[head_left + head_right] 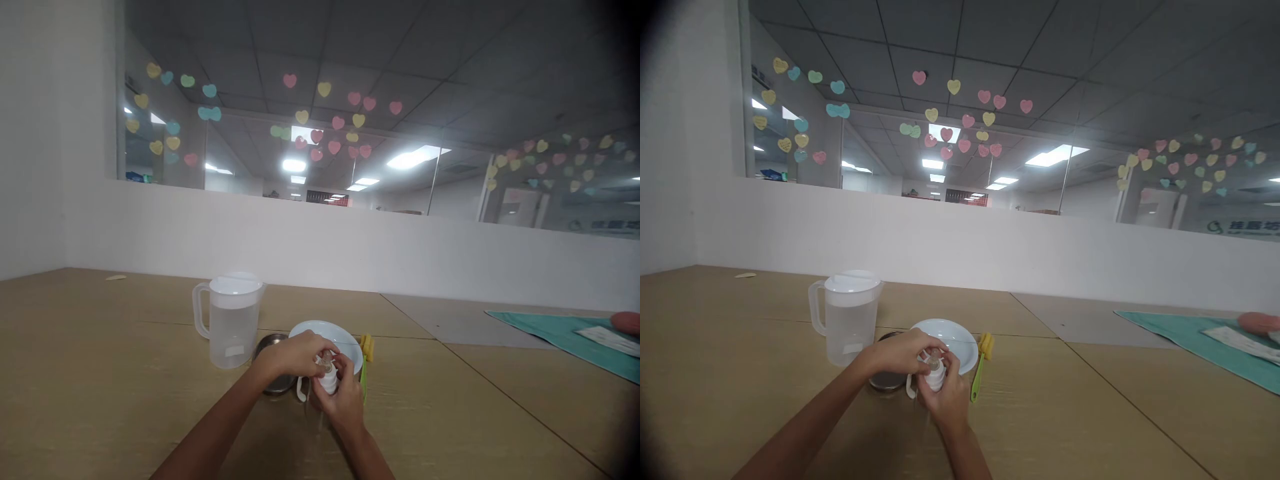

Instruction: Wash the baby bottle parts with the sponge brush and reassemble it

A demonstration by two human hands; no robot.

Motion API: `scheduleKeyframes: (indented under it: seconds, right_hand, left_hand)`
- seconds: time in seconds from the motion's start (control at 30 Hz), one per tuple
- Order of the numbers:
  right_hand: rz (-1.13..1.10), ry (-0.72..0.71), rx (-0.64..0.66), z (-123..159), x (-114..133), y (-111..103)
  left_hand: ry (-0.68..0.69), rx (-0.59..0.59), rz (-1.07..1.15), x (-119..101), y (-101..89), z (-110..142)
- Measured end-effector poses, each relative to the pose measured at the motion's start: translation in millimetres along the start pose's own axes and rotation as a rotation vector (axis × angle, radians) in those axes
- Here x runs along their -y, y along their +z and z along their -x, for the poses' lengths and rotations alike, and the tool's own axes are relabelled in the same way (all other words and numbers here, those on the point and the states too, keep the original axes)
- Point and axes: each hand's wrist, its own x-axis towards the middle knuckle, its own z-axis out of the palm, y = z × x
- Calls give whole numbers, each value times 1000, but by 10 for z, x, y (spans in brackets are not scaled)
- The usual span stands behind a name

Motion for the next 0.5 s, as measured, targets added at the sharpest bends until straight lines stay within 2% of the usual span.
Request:
scheduleKeyframes:
  seconds: [0.27,0.5]
  right_hand:
    - [-3,17,12,23,27,15]
    - [-20,-8,27,24,55,-13]
  left_hand:
    - [-110,-110,-128,-129,68,-32]
    - [-224,-151,-469,-225,181,-122]
